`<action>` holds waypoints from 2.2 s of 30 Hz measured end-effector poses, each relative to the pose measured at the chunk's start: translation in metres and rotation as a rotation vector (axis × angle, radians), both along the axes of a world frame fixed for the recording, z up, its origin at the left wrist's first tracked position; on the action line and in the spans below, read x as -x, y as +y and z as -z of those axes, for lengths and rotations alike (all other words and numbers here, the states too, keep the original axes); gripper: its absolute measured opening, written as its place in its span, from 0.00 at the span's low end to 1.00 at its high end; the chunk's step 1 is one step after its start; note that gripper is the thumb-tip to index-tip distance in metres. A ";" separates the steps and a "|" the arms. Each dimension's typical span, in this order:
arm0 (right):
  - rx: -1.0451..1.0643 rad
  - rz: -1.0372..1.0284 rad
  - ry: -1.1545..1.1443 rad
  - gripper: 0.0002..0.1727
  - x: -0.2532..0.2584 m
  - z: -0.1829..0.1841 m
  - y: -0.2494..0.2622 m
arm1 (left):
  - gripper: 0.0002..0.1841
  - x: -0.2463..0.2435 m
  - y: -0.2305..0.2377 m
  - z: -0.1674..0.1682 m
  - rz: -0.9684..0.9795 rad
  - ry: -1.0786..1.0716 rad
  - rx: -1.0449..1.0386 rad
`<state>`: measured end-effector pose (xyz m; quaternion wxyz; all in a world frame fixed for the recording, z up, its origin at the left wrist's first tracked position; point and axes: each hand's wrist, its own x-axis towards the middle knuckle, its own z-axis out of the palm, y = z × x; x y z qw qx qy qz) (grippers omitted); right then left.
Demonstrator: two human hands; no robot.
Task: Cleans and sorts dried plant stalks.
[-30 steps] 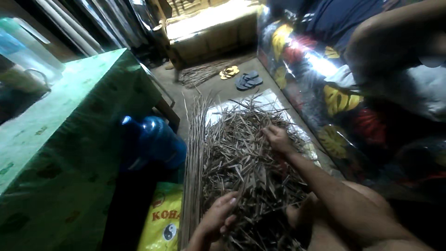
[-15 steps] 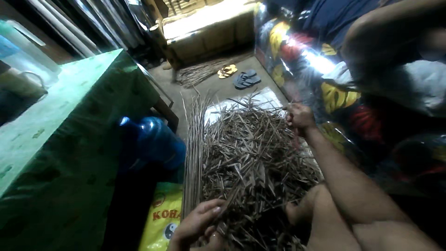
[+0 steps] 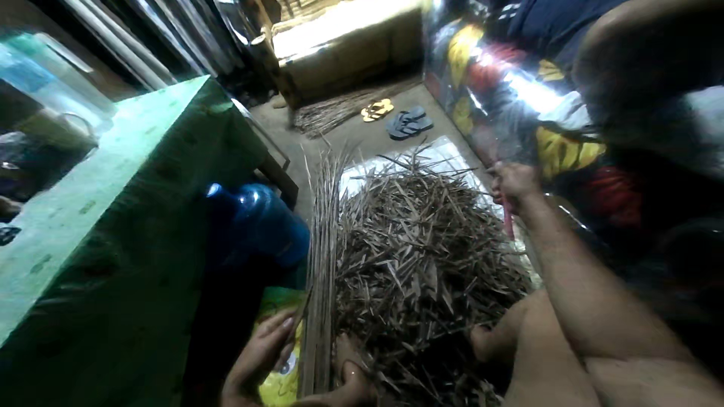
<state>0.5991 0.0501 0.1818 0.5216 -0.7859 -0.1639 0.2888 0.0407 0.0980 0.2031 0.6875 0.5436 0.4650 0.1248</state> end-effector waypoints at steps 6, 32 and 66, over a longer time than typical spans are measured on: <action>0.093 -0.607 0.152 0.20 0.112 -0.019 0.006 | 0.15 -0.090 -0.001 0.000 -0.238 -0.086 0.019; -0.169 -0.828 0.400 0.18 0.180 -0.011 -0.015 | 0.15 -0.189 -0.033 0.012 -0.089 -0.193 0.065; -0.160 -0.708 -0.342 0.20 0.129 0.002 0.010 | 0.13 -0.166 -0.039 0.013 -0.072 -0.269 0.178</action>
